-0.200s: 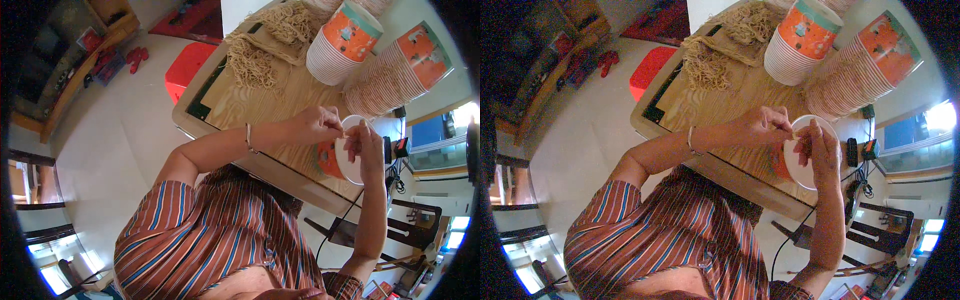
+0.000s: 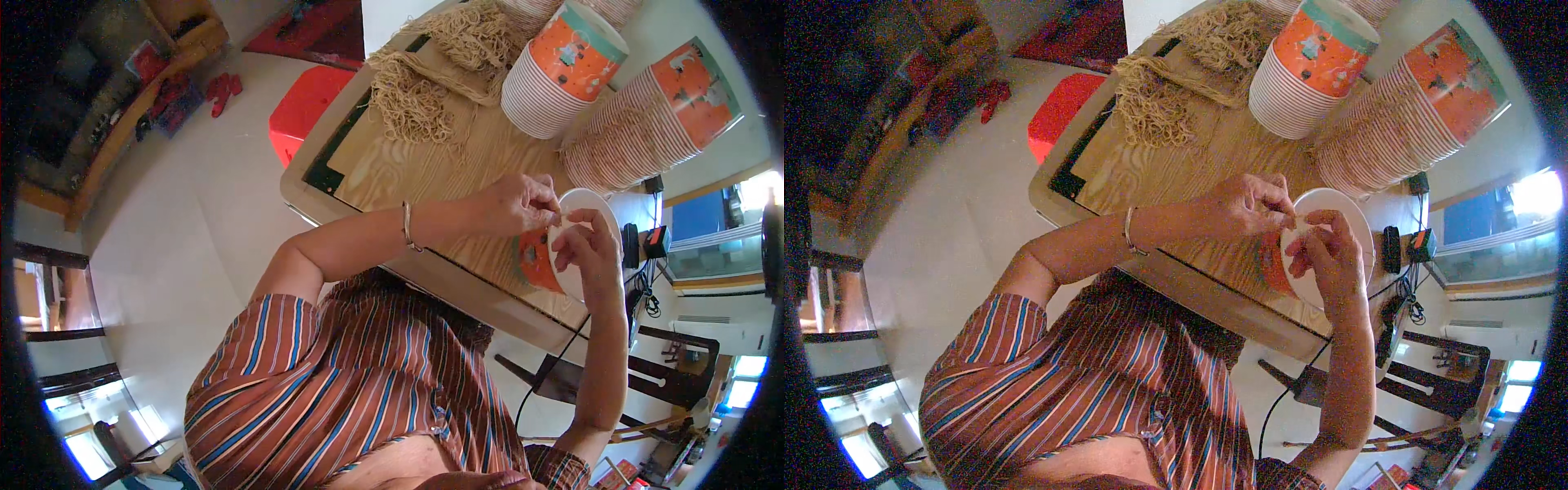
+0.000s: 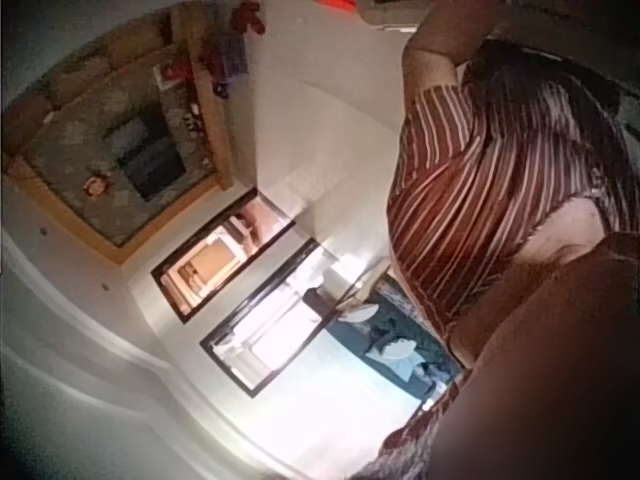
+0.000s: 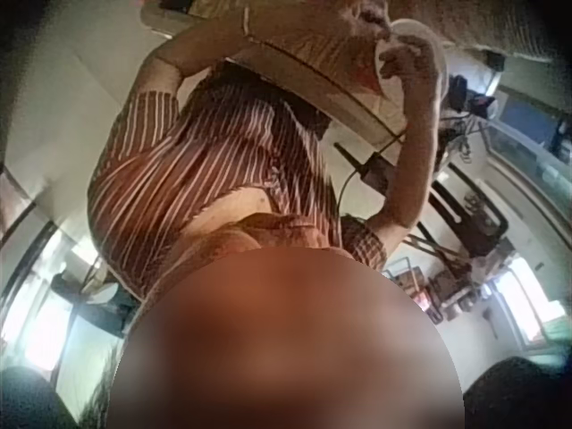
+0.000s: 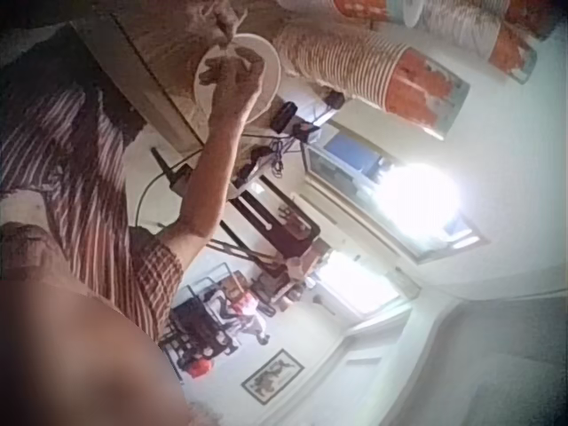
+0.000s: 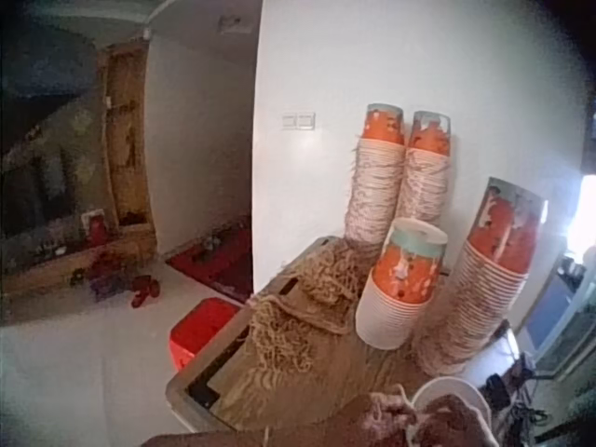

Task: Preparing and stacking printed paper bowls by attaching thin elastic bands.

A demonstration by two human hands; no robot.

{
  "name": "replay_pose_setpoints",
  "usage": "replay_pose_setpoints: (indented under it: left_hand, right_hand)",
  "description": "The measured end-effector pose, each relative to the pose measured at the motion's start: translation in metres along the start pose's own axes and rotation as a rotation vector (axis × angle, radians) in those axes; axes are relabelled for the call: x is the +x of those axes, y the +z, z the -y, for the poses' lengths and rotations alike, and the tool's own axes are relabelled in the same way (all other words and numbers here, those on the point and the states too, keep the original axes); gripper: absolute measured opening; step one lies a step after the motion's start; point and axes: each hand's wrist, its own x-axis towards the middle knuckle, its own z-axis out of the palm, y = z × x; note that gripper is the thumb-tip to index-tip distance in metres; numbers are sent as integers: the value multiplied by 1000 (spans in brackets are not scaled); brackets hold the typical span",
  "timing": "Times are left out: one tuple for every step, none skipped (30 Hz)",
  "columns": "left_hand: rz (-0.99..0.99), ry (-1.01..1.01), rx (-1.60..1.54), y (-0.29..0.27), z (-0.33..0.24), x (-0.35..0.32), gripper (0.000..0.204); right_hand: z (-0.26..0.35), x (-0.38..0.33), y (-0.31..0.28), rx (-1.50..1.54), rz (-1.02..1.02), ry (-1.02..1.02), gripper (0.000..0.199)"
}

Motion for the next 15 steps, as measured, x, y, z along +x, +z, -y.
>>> replay_pose_setpoints:
  left_hand:
    - [-5,-5,7,1,-2,0,13]
    - [-9,-10,15,2,-3,0,12]
    - [-6,-9,13,2,-3,0,12]
    - [-4,-12,26,2,-1,0,13]
    - [-1,-15,39,2,0,1,14]
    - [2,-14,38,2,1,2,14]
    - [-3,27,60,1,2,1,15]
    - [-8,68,81,1,2,1,17]
    - [-10,67,84,1,3,1,17]
    - [-10,73,74,1,2,2,18]
    - [-10,79,65,1,2,2,19]
    - [-8,80,63,1,1,3,19]
    - [1,79,75,1,-4,2,18]
    - [10,77,88,0,-6,2,18]
    - [9,77,88,0,-6,2,18]
  right_hand:
    - [1,-1,0,-1,-2,2,19]
    - [5,-1,0,-18,2,-9,24]
    - [7,-1,1,-35,5,-21,30]
    - [8,-1,2,-35,2,-21,30]
    - [9,0,2,-70,-4,-54,30]
    - [10,0,2,-105,-11,-86,30]
    - [9,1,3,-104,-9,-88,30]
    - [8,2,3,-270,-12,-125,27]
    - [7,3,4,-436,-16,-162,25]
    - [10,2,8,-428,-46,-104,21]
    - [12,1,7,-428,-48,-102,21]
    - [14,0,7,-515,-55,-135,19]
    - [15,1,7,-602,-59,-170,18]
    - [15,1,6,-602,-58,-171,18]
    - [14,3,4,-644,-50,-201,14]
